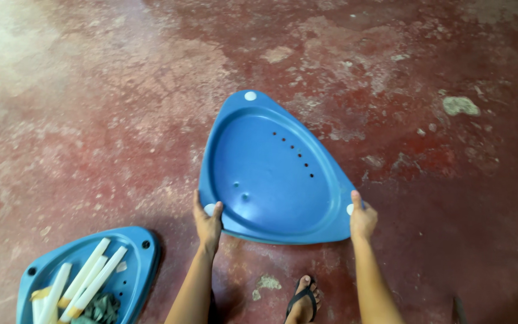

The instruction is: The person assembles a small blue triangular stool by inserting white cylindrical legs into holes on the base and then attaching the seat. They handle the legs and trays by hand, aligning and pressing the parts together to form the stool.

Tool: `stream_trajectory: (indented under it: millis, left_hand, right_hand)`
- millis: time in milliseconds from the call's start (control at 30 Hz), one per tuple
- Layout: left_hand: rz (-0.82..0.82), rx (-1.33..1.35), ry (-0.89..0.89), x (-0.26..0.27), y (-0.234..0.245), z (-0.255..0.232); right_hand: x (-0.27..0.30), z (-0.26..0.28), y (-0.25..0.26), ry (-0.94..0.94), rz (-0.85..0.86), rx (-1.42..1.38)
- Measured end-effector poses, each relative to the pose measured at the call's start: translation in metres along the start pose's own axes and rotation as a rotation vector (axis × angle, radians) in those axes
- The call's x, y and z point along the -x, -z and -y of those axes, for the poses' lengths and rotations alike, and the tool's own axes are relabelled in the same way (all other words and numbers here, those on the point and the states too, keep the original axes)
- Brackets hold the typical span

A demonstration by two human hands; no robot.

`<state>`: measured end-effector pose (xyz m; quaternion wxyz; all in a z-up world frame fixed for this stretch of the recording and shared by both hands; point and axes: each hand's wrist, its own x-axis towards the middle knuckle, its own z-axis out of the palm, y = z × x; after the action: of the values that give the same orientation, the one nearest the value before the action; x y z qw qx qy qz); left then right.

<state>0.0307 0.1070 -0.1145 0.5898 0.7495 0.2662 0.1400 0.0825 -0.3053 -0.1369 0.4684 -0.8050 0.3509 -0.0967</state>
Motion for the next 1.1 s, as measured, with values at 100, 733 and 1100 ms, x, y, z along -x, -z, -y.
stream_trajectory:
  millis: [100,733,1100]
  left_hand:
    - [0.136,0.064,0.012,0.001,0.014,0.012]
    - [-0.004,0.244,-0.165,0.083,0.254,-0.095]
    - [-0.47,0.439,0.159,0.128,0.369,0.059]
  right_hand:
    - [-0.003,0.003,0.0,0.053,-0.05,0.093]
    - [0.305,0.227,-0.091,1.123,0.861,0.269]
    - [0.501,0.194,-0.146,1.03,1.466,0.292]
